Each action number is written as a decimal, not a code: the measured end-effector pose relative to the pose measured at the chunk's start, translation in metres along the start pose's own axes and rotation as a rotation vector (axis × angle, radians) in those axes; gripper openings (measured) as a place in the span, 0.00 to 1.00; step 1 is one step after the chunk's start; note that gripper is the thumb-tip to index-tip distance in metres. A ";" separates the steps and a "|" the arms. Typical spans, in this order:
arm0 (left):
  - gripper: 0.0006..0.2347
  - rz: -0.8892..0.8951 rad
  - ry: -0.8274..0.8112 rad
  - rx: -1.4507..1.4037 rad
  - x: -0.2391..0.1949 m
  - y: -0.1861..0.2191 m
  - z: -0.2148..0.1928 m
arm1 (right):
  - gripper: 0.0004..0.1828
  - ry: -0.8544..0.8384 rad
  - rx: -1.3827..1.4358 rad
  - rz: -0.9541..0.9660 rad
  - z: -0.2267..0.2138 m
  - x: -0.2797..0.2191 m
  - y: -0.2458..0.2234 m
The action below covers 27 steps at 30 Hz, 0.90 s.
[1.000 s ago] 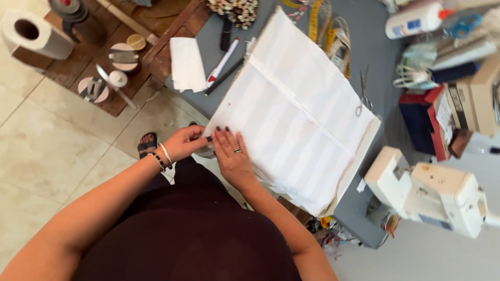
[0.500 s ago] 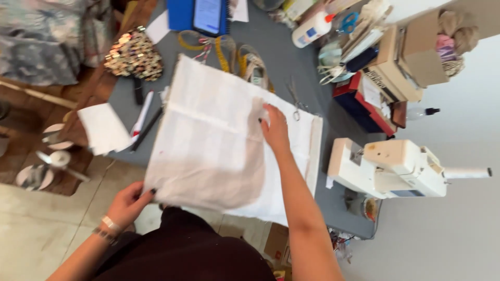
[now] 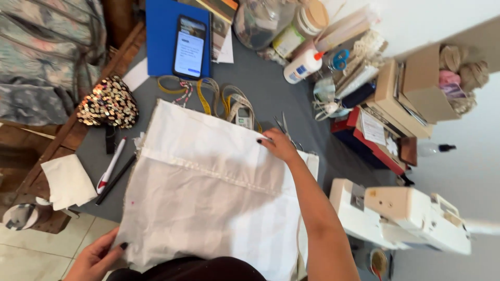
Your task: A person is measuring a piece of white and striped fabric with a tape measure and pinning it on a work table, likely preparing it for sewing.
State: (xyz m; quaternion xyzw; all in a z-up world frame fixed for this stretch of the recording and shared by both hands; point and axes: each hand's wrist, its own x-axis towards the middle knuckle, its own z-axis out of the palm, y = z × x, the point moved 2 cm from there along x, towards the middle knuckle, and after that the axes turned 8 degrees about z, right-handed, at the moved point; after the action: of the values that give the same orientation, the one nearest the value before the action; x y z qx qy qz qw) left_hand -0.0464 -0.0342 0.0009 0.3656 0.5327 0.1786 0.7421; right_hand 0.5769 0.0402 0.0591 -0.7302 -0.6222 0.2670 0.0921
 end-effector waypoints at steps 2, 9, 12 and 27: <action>0.25 0.122 -0.064 0.129 0.013 -0.001 0.004 | 0.10 0.095 0.017 -0.039 -0.009 0.005 0.004; 0.26 0.351 -0.032 0.568 0.027 0.134 0.071 | 0.10 0.532 -0.058 -0.107 -0.080 0.025 0.022; 0.27 0.333 0.047 0.590 0.044 0.168 0.094 | 0.09 0.625 -0.164 0.048 -0.098 0.033 0.013; 0.18 0.374 0.323 0.750 0.109 0.083 0.041 | 0.28 0.403 -0.009 1.027 -0.059 -0.082 0.206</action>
State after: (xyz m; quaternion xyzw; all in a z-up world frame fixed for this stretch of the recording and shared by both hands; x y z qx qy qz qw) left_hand 0.0416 0.0779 -0.0032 0.6667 0.5945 0.1590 0.4205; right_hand 0.7771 -0.0698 0.0351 -0.9769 -0.1571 0.1300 0.0642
